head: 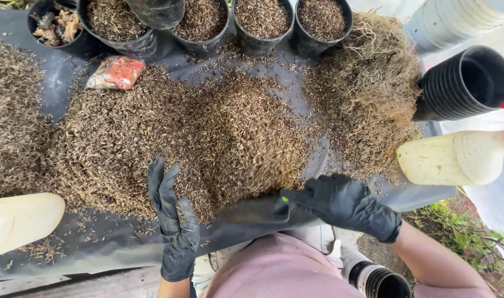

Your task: Using a hand trowel to mix and spread organic mulch or rice hulls on a work table in preparation for potting.

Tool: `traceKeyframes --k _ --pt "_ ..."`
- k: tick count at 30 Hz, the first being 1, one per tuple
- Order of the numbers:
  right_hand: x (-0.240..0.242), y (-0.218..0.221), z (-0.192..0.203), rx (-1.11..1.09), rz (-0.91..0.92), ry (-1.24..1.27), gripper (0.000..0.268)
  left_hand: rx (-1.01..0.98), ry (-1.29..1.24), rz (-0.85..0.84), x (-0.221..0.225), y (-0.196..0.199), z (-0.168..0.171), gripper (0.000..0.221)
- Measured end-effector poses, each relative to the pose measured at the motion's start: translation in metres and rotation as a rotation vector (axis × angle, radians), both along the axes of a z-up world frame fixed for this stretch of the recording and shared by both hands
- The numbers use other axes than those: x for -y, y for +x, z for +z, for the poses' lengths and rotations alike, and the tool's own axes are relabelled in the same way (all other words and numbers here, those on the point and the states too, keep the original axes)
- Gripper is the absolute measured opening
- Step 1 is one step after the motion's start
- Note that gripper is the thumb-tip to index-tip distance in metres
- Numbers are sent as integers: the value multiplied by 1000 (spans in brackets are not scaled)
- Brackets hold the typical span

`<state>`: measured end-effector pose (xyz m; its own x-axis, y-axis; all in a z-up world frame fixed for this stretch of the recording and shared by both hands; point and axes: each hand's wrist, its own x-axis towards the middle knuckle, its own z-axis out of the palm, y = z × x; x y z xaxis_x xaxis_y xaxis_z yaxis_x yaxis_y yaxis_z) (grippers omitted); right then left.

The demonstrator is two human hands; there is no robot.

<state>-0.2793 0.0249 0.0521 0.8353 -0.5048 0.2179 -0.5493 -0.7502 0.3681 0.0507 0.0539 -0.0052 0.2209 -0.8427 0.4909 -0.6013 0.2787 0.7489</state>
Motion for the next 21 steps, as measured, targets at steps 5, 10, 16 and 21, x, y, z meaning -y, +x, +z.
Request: traceKeyframes --k 5,10,16,21 --pt "31 -17 50 426 -12 522 31 1 -88 28 0 4 1 61" --pt "4 7 69 124 -6 545 42 4 -113 66 0 17 -27 62" --pt "-20 22 -24 91 -36 540 14 -13 -104 79 2 16 -26 69" --pt "9 34 4 222 -55 164 44 4 -93 59 2 16 -29 66"
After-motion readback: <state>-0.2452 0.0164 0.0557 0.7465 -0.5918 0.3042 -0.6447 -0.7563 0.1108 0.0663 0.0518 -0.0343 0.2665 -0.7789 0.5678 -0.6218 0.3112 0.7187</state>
